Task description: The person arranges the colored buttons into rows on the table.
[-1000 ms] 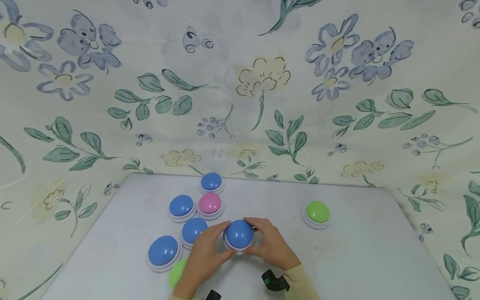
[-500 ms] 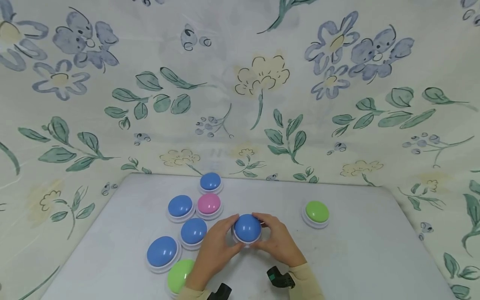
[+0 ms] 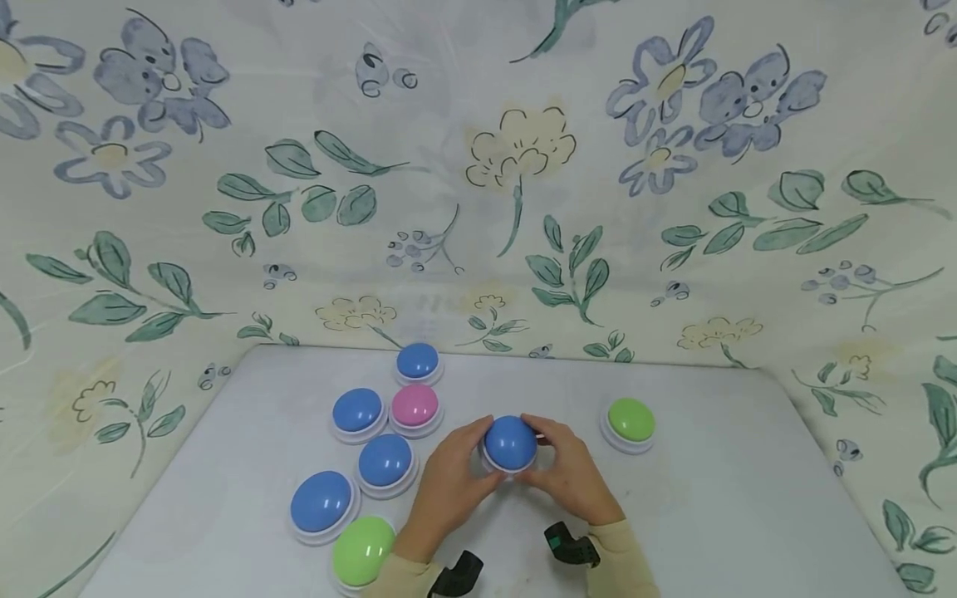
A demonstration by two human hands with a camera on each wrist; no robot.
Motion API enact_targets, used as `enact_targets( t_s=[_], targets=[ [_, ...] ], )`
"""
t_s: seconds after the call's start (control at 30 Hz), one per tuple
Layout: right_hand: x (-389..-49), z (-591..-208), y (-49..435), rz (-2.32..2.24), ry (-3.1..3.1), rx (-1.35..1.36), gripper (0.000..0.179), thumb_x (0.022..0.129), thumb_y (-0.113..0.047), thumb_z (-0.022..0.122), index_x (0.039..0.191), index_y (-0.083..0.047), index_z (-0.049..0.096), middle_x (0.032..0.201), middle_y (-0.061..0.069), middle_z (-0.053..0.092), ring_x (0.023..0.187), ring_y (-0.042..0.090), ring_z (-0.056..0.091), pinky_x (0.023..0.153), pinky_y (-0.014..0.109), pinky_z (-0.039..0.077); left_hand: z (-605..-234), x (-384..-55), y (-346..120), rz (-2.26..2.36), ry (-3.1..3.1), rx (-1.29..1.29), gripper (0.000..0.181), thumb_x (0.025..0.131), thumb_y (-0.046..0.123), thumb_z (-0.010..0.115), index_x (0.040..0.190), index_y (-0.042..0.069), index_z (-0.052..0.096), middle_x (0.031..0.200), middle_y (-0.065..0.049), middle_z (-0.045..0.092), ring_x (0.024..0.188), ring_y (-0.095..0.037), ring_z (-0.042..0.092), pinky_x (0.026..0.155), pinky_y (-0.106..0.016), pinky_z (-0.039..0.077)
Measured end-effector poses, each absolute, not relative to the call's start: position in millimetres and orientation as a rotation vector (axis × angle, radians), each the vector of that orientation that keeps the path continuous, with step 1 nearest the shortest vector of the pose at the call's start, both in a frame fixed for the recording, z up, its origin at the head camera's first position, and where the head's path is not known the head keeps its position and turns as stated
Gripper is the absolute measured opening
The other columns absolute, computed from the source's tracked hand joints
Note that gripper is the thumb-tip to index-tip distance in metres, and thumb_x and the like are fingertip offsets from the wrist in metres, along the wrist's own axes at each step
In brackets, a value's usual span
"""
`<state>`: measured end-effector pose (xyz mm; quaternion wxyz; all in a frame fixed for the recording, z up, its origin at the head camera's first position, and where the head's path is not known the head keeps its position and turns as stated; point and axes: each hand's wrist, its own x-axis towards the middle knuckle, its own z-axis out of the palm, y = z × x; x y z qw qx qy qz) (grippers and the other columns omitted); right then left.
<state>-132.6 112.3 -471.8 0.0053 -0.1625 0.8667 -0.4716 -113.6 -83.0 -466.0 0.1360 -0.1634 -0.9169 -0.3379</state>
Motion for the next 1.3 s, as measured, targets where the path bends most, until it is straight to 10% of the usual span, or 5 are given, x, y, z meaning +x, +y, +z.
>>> enact_targets(
  t_s=[1.3],
  targets=[
    [-146.7,-477.4,152.1,-1.517,2.810,-0.292,0.072,0.080,-0.003,0.081,0.144,0.004,0.048,0.144,0.021,0.053,0.126,0.039,0.055,0.109,0.058,0.042,-475.5,-153.7,-32.3,-1.141,-2.665,-0.555,0.070,0.079,0.016,0.087,0.139,0.001,0.056,0.138,-0.015,0.061,0.128,-0.031,0.057,0.107,-0.048,0.047]
  ],
)
